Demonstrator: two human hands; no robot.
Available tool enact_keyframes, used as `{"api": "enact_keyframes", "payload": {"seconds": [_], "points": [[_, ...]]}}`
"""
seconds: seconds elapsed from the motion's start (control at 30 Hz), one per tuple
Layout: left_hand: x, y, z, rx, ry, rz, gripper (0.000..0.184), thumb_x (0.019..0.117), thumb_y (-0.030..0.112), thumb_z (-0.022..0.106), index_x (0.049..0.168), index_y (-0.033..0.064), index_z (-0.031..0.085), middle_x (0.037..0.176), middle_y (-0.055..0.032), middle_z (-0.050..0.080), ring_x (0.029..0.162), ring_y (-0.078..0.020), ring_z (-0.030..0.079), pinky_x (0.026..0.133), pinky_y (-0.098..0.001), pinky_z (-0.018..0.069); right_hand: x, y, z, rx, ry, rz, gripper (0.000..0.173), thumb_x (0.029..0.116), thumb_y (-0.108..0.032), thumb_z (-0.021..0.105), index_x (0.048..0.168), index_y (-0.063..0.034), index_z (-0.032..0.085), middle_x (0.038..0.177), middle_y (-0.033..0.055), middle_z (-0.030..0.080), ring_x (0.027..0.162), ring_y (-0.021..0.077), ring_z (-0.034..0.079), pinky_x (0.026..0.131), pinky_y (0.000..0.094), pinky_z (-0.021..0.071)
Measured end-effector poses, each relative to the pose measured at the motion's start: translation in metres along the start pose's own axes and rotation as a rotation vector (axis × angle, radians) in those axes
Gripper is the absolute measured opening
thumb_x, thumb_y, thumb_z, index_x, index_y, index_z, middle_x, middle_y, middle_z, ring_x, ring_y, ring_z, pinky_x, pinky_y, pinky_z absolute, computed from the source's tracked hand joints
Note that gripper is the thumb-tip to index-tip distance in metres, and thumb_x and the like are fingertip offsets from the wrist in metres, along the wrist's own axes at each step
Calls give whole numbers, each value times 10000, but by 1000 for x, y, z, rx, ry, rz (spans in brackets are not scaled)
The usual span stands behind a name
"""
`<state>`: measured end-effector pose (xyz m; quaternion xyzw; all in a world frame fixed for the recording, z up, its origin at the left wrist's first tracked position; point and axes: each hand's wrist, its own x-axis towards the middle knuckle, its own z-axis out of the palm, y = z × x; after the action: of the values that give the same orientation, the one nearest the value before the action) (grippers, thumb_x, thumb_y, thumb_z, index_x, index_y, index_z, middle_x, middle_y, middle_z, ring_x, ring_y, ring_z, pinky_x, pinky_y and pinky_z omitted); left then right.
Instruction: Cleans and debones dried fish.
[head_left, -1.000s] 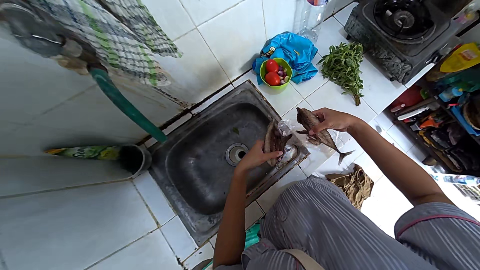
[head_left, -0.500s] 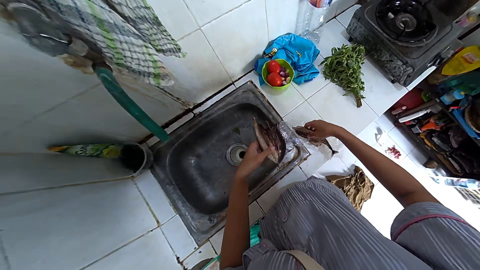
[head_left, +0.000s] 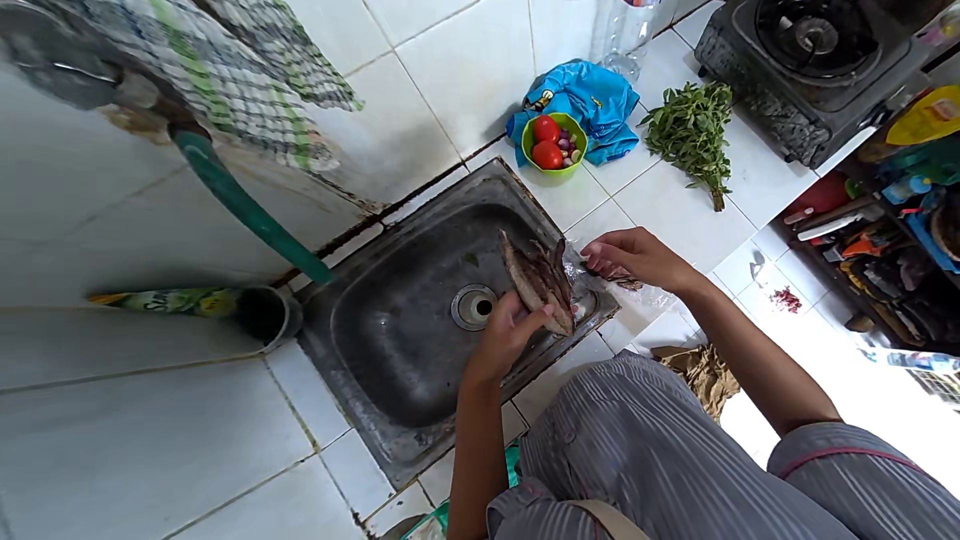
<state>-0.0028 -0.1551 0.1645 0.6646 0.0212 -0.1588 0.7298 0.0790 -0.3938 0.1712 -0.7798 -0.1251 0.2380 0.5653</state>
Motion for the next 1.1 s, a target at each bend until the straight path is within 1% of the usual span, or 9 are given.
{"api": "enact_keyframes", "payload": {"seconds": [0.07,0.17,0.23,0.37,0.43,0.5,0.6,0.87,1.1], "points": [[-3,6,5,38,-5,12,282,935,13,519,1216,-12,516,1007,26,697,924,-21,689,865,-234,583,-9,-18,11,85,-28,-36,326,1078,-196,500,1163,66,674,982,83,712,864,71,673,796,265,572],[-6,15,12,93,2,19,238,972,5,514,1209,-4,532,981,61,687,885,39,665,832,-182,568,-18,-27,27,79,25,-127,256,975,-140,675,1149,47,652,933,75,678,790,75,645,710,240,561],[-7,19,15,143,11,14,253,1005,15,514,1254,-27,520,1013,41,668,897,55,644,830,-158,550,-21,-30,37,70,94,-173,296,892,-100,764,1131,27,643,889,76,666,745,92,640,650,232,550],[-8,19,18,217,30,19,294,1013,22,513,1293,-63,485,1012,5,645,879,62,622,798,-137,529,-22,-28,53,24,207,-216,344,812,-58,837,1094,28,659,879,87,674,761,104,660,682,232,567],[-9,19,19,207,31,28,293,1004,10,517,1286,-68,486,1017,5,650,890,66,626,812,-136,532,-21,-27,58,39,251,-213,431,776,-27,857,1133,38,624,863,86,664,739,111,657,661,234,565],[-11,20,20,164,32,36,305,993,-3,526,1289,-67,485,1044,9,659,920,63,638,842,-144,541,-21,-28,60,77,276,-187,522,753,-8,865,1180,14,566,858,62,652,697,89,641,619,215,552],[-14,21,21,113,26,46,313,986,-9,533,1292,-58,487,1064,8,665,942,45,648,857,-157,548,-22,-33,60,145,266,-125,531,750,31,855,1206,21,582,863,67,638,643,71,604,553,192,522],[-20,27,22,129,64,50,333,981,16,542,1300,-59,483,1062,20,664,938,58,644,854,-149,543,-23,-40,60,231,230,-116,387,822,48,788,1174,24,628,849,38,654,664,31,607,593,163,525],[-21,30,25,140,91,68,298,979,-9,535,1267,-74,496,1030,23,665,914,71,641,833,-134,540,-24,-43,60,256,237,-112,381,826,59,767,1177,16,626,839,20,662,648,16,607,587,149,525]]}}
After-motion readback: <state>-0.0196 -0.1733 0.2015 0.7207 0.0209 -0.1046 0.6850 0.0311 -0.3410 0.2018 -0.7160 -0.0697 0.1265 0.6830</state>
